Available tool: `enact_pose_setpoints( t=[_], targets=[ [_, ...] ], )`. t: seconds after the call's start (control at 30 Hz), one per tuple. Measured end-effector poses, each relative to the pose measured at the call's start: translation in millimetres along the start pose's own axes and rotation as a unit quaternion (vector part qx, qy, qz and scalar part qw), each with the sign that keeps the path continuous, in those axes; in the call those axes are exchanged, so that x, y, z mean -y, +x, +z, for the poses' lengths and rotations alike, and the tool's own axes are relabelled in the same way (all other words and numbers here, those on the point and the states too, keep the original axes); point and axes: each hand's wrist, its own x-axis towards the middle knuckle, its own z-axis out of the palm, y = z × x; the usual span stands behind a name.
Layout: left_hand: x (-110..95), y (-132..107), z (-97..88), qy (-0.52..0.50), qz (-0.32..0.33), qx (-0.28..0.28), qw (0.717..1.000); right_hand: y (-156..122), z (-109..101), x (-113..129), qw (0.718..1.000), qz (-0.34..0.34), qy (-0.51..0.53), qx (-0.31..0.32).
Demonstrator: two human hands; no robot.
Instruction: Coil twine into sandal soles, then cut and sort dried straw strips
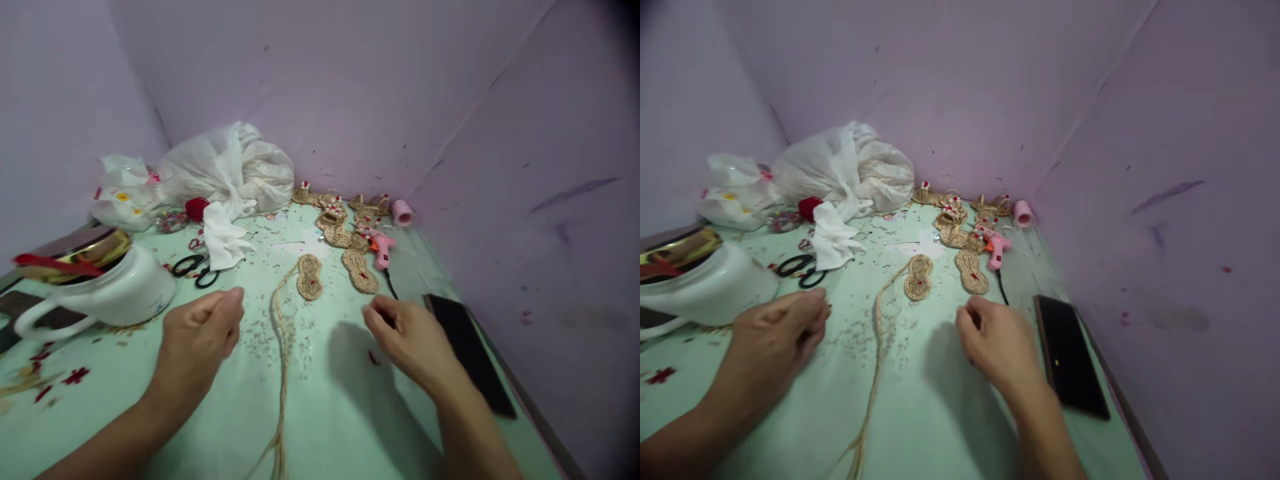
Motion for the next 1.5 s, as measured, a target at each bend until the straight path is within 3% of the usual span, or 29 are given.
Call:
enact_pose_setpoints(
  t=[0.13, 0.2, 0.3, 0.37, 0.43, 0.47, 0.53, 0.63, 0.7, 0.8, 0.93, 1.07, 1.17, 1.3, 1.5],
  targets=[
    [2.8, 6.0, 1.4, 0.084, 0.074, -0.005, 0.994, 3.2, -4.9, -15.9, 0.977, 0.015, -0.16, 0.138],
    [3.5, 3.4, 2.4, 0.135, 0.087, 0.061, 0.985, 1.5, -1.3, -15.5, 0.971, -0.02, -0.161, 0.175],
    [4.8, -4.0, 5.2, 0.173, 0.085, 0.179, 0.965, -7.7, 1.0, -4.3, 0.953, -0.099, -0.034, 0.285],
    [7.0, -7.0, 7.0, 0.201, 0.097, 0.2, 0.954, -17.3, 1.2, 7.3, 0.894, -0.13, 0.12, 0.412],
    [9.5, -7.4, 7.7, 0.221, 0.111, 0.198, 0.948, -26.2, 3.3, 18.2, 0.828, -0.142, 0.253, 0.48],
    [10.5, -7.3, 7.3, 0.225, 0.115, 0.207, 0.945, -29.1, 5.4, 22.3, 0.821, -0.143, 0.295, 0.468],
    [11.2, -8.0, 5.4, 0.232, 0.125, 0.264, 0.928, -30.0, 11.5, 26.7, 0.849, -0.134, 0.345, 0.376],
    [9.0, -13.8, 1.5, 0.27, 0.187, 0.39, 0.86, -20.9, 21.7, 25.6, 0.892, -0.087, 0.382, 0.226],
    [7.1, -19.2, -0.1, 0.307, 0.247, 0.435, 0.81, -13.5, 26.7, 23.3, 0.904, -0.054, 0.39, 0.165],
    [6.0, -23.9, -0.8, 0.358, 0.294, 0.45, 0.763, -8.2, 30.7, 22.9, 0.914, -0.032, 0.382, 0.136],
    [5.2, -21.5, 0.3, 0.385, 0.294, 0.466, 0.74, -10.3, 34.4, 26.4, 0.911, -0.033, 0.379, 0.158],
    [4.8, -14.8, 2.5, 0.349, 0.281, 0.478, 0.755, -11.1, 40.2, 25.8, 0.909, -0.042, 0.383, 0.156],
    [9.1, -8.6, 4.6, 0.267, 0.263, 0.446, 0.813, -10.6, 46.0, 23.0, 0.905, -0.049, 0.396, 0.144],
    [17.2, -2.3, 9.7, 0.136, 0.168, 0.382, 0.898, -14.1, 55.7, 23.5, 0.886, -0.093, 0.433, 0.136],
    [21.6, -2.3, 21.0, -0.034, 0.038, 0.337, 0.94, -18.6, 64.4, 30.5, 0.872, -0.106, 0.464, 0.111]
  ],
)
